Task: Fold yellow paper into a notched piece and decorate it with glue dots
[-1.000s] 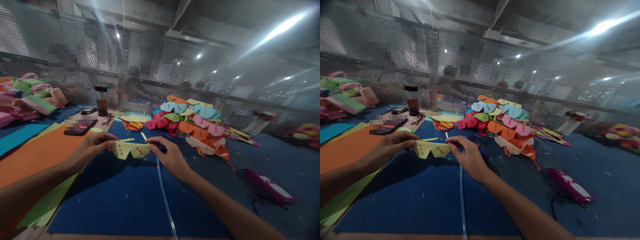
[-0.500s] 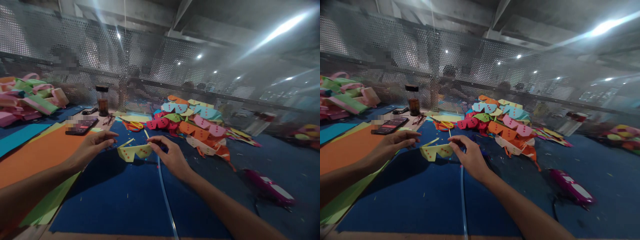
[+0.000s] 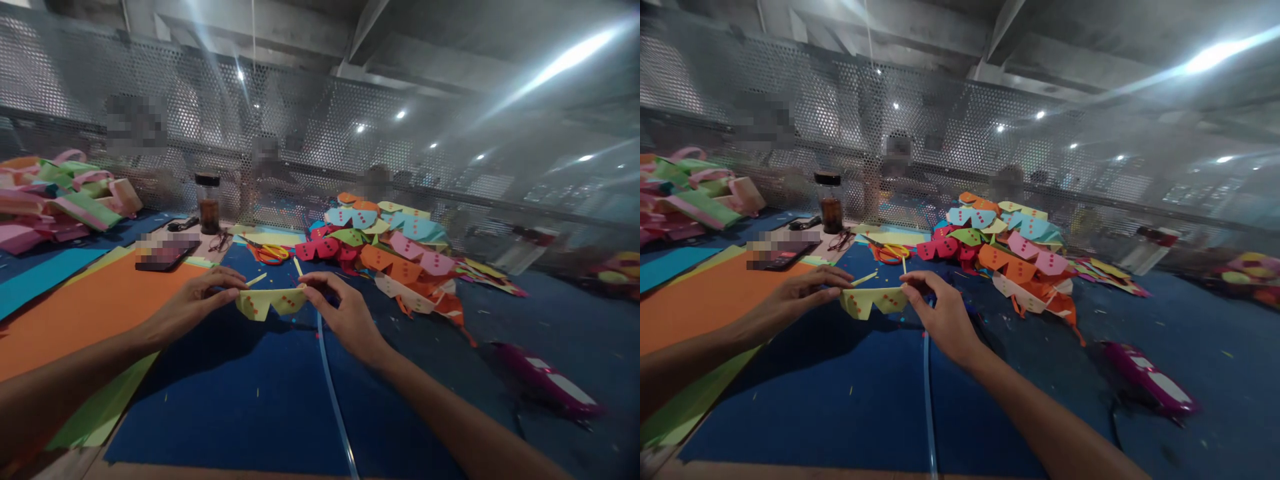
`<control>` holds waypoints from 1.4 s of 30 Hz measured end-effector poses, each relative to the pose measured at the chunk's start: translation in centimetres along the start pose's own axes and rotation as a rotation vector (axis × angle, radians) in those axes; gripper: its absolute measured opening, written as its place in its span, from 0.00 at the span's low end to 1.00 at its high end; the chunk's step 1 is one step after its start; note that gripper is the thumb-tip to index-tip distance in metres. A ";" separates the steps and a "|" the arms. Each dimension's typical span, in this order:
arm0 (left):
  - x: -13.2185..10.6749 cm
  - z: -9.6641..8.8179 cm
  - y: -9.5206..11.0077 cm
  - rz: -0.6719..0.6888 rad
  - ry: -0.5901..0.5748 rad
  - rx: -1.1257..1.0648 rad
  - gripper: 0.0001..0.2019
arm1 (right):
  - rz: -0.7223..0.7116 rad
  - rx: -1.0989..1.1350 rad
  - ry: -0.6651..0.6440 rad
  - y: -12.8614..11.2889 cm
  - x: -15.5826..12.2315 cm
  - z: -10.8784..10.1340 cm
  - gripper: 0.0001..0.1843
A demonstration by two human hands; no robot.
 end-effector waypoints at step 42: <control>-0.6 3.1 5.2 0.329 0.133 0.287 0.05 | -0.137 -0.027 -0.053 -1.0 -0.3 0.5 0.18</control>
Point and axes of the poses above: each hand's wrist, its own x-axis towards the middle knuckle, its own z-axis out of the palm, y = z × x, the point moved 7 cm from there along x, towards the middle knuckle, and after that the axes turned 5 degrees about -z, right-handed, at the moved point
